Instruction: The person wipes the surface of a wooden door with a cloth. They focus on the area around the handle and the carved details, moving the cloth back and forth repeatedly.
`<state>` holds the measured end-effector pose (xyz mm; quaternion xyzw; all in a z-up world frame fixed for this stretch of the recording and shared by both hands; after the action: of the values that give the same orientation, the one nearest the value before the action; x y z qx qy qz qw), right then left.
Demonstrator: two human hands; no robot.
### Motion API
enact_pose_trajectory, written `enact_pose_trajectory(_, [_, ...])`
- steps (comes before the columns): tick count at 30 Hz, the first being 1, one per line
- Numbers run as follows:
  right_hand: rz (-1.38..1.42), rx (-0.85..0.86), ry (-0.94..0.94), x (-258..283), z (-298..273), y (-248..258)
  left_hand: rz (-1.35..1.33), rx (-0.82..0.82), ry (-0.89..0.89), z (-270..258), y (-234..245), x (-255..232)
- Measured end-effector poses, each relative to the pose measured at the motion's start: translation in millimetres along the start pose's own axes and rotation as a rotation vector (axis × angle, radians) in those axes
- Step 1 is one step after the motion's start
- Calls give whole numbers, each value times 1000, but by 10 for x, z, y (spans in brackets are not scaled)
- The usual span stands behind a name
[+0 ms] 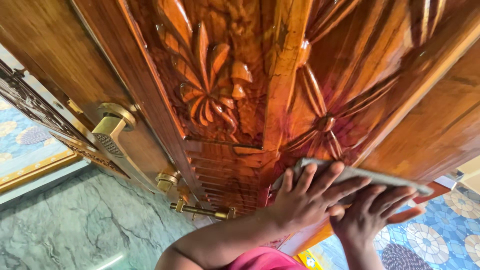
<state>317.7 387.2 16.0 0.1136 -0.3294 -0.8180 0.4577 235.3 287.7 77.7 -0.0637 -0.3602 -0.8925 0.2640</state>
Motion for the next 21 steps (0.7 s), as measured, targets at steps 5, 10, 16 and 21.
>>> enact_pose_trajectory(5, [65, 103, 28, -139, -809, -718, -18, 51, -75, -636, -564, -280])
enact_pose_trajectory(10, [132, 292, 13, 94, -1243, -1019, -24, 130, -112, -1069, -659, -189])
enact_pose_trajectory(16, [134, 91, 56, 419, -426, -364, 94, 53, -118, -484, -51, 221])
enact_pose_trajectory(21, [52, 63, 29, 842, 480, 254, 85, -40, -71, 64, 451, 858])
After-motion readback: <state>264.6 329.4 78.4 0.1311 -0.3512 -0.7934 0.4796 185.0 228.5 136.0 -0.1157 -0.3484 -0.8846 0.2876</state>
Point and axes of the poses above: each hand's wrist, its own z-axis towards the middle knuckle, its own y-axis out of the back of the hand, x = y × z, the point moved 10 cm from there along z, towards the middle knuckle, and after that the axes turned 14 degrees about x, right-handed, at the moved point
